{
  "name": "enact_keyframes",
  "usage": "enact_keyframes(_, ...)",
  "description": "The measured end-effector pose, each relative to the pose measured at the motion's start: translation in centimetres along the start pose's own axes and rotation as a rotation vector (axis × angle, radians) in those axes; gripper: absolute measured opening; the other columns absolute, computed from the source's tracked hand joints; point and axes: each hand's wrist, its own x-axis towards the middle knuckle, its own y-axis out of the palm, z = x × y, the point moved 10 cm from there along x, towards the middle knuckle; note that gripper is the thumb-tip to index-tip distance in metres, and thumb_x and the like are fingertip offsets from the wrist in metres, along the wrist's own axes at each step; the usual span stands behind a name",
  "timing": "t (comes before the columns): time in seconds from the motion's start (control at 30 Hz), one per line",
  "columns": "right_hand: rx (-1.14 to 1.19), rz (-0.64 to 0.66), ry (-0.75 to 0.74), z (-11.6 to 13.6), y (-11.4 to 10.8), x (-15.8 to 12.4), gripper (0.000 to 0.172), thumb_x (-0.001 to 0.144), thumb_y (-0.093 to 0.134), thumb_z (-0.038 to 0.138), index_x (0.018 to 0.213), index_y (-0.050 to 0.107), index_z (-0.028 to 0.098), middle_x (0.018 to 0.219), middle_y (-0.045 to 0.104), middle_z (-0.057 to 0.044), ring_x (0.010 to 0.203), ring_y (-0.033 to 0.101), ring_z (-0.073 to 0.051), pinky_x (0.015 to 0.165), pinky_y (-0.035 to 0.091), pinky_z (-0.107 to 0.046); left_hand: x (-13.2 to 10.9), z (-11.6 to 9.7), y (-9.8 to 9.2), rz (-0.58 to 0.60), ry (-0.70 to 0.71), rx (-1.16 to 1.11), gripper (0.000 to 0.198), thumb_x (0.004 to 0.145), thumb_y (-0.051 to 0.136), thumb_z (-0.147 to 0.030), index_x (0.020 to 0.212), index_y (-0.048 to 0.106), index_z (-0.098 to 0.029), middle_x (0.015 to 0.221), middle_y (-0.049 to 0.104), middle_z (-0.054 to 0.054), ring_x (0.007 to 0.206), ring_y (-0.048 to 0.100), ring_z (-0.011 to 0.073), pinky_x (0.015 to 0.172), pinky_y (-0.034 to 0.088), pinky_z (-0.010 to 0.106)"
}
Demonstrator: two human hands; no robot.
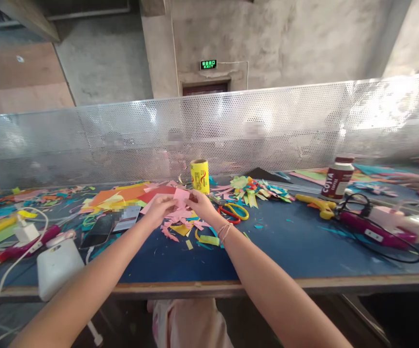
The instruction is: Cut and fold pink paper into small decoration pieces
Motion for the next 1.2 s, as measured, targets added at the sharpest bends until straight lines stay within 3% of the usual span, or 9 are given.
enact_keyframes(0.27, -0.017, -0.072, 0.015, -0.2, -0.9, 0.2, 0.013, 0.069, 0.057, 0.027, 0.075, 0.052, 0.017, 0.062, 0.051, 0.004, 0.058, 0.055, -0.010, 0.059, 0.051, -0.026, 0.1, 0.5, 0.2, 0.025, -0.057, -0.036, 0.027, 0.053, 0.072, -0.019, 0.077, 0.063, -0.013, 0.064, 0.063, 0.001, 0.055, 0.059, 0.0110, 0.062, 0.046, 0.026)
enact_keyframes(0.6, -0.049, -0.028, -0.002, -0.1, -0.4, 0.2, 0.011, 0.071, 0.053, 0.026, 0.076, 0.053, 0.016, 0.060, 0.050, 0.004, 0.055, 0.053, -0.009, 0.057, 0.051, -0.025, 0.1, 0.2, 0.3, 0.023, -0.012, -0.002, 0.030, 0.050, 0.075, -0.026, 0.073, 0.060, -0.013, 0.066, 0.059, -0.001, 0.055, 0.056, 0.0096, 0.061, 0.047, 0.027)
enact_keyframes(0.87, -0.095, -0.032, -0.040, -0.1, -0.4, 0.2, 0.026, 0.074, 0.050, 0.023, 0.098, 0.057, 0.016, 0.069, 0.056, 0.001, 0.054, 0.056, -0.010, 0.057, 0.051, -0.026, -0.1, -0.1, 0.5, 0.019, -0.032, -0.037, 0.019, 0.055, 0.069, -0.018, 0.068, 0.057, -0.014, 0.060, 0.055, -0.002, 0.055, 0.056, 0.0102, 0.064, 0.050, 0.029)
enact_keyframes(1.2, -0.297, -0.096, -0.223, 1.7, -1.0, 0.1, 0.027, 0.075, 0.047, 0.020, 0.094, 0.066, 0.017, 0.086, 0.062, -0.006, 0.068, 0.057, -0.014, 0.064, 0.050, -0.029, -0.3, 0.3, 0.7, 0.019, -0.074, -0.127, 0.016, 0.062, 0.065, -0.010, 0.071, 0.053, -0.014, 0.060, 0.053, -0.003, 0.056, 0.058, 0.0108, 0.069, 0.053, 0.034)
